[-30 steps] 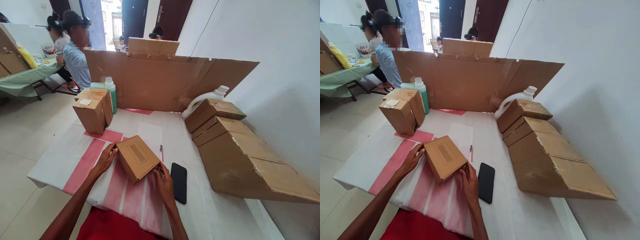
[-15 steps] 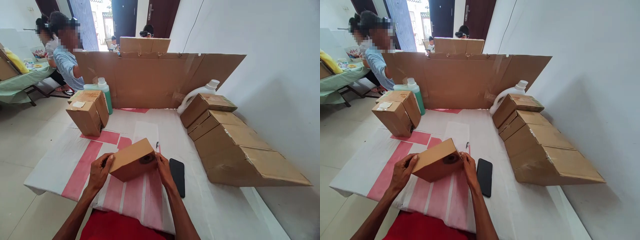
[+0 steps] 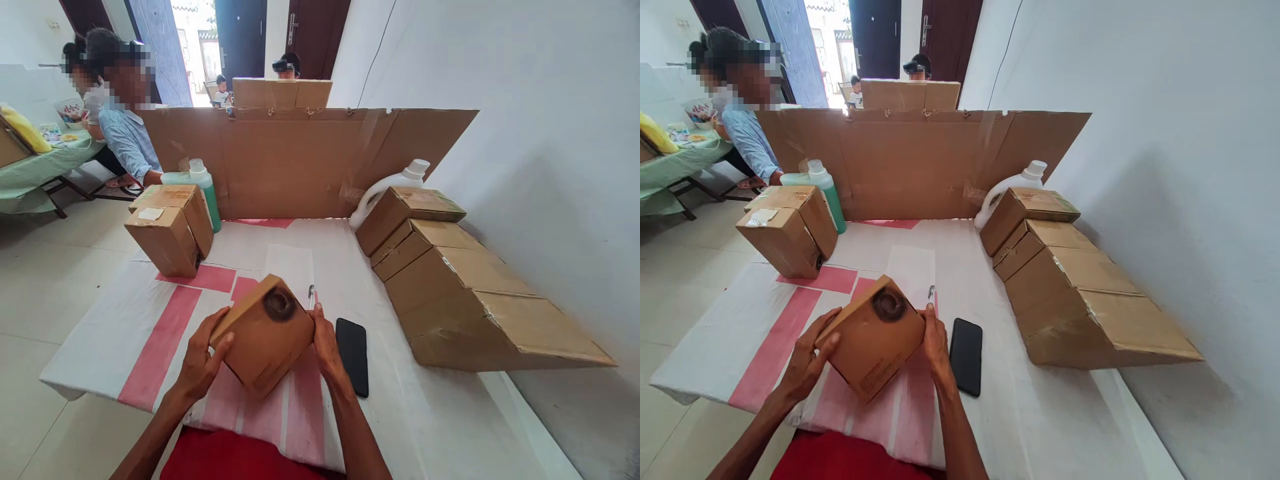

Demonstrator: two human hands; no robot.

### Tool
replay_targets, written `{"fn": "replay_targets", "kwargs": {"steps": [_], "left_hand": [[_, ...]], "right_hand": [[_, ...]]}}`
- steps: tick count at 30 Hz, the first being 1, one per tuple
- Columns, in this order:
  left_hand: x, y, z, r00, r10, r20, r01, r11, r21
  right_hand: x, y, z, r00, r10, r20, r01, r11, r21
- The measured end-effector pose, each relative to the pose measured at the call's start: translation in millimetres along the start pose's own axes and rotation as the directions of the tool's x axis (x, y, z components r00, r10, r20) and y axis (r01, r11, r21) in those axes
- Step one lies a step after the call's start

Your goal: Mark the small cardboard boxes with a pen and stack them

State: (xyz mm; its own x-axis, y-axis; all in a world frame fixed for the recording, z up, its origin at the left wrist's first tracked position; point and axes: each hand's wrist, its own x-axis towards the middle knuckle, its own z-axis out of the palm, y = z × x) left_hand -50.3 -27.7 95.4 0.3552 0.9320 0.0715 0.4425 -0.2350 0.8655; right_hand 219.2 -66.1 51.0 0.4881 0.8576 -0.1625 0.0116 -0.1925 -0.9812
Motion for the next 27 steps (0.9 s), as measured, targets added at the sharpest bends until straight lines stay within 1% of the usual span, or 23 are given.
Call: {"fn": "replay_targets", "kwargs": {"steps": [1,2,3,5,7,8,10,12,13,16,18,20,22,24,27], "left_hand": [[-2,-3,1.7,0.997,-0.081,0.005,0.081,0.996,-0.031],[-6,-7,4.0,0.99,-0.136,0.024,0.137,0.99,-0.037],[-11,-12,6.7,0.985,-0.165,0.051,0.166,0.986,-0.011],[-22,-22,12.0,0.977,-0.181,0.11,0.171,0.981,0.094],[-31,-33,15.7,0.976,-0.181,0.124,0.162,0.976,0.144],[-33,-37,16.9,0.978,-0.18,0.106,0.166,0.978,0.13],[-30,-44,19.2,0.983,-0.178,0.052,0.175,0.983,0.046],[-19,-49,23.4,0.983,-0.181,0.027,0.183,0.981,-0.067],[-11,-51,26.7,0.981,-0.19,0.036,0.193,0.973,-0.124],[10,-54,39.4,0.974,-0.207,0.088,0.223,0.942,-0.25],[19,-54,47.2,0.973,-0.198,0.12,0.225,0.933,-0.281],[22,-55,52.7,0.971,-0.191,0.142,0.225,0.93,-0.291],[21,-56,56.5,0.968,-0.199,0.154,0.239,0.92,-0.31],[18,-58,60.7,0.968,-0.207,0.144,0.244,0.91,-0.334],[13,-60,70.5,0.97,-0.218,0.109,0.243,0.903,-0.354]], "right_hand": [[0,-2,-4,1.0,0.003,0.015,-0.003,1.0,-0.028],[1,-3,-7,0.999,0.002,0.036,0.0,0.998,-0.055],[0,-4,-9,0.998,-0.004,0.057,0.008,0.996,-0.084],[-3,-4,-9,0.996,-0.023,0.086,0.036,0.987,-0.156],[-11,0,-3,0.993,-0.038,0.108,0.062,0.972,-0.226],[-16,3,1,0.992,-0.047,0.118,0.076,0.963,-0.259],[-26,8,6,0.989,-0.068,0.129,0.106,0.943,-0.316],[-32,11,7,0.988,-0.088,0.129,0.131,0.919,-0.371],[-32,11,5,0.989,-0.094,0.117,0.134,0.905,-0.404],[-19,8,-9,0.995,-0.103,0.019,0.098,0.846,-0.524],[-2,6,-18,0.993,-0.093,-0.069,0.033,0.796,-0.604],[17,6,-22,0.992,-0.047,-0.116,-0.042,0.748,-0.662],[32,9,-20,0.993,0.017,-0.116,-0.094,0.714,-0.694],[42,12,-16,0.994,0.057,-0.094,-0.107,0.703,-0.703],[48,10,-17,0.996,0.052,-0.074,-0.089,0.736,-0.671]]}}
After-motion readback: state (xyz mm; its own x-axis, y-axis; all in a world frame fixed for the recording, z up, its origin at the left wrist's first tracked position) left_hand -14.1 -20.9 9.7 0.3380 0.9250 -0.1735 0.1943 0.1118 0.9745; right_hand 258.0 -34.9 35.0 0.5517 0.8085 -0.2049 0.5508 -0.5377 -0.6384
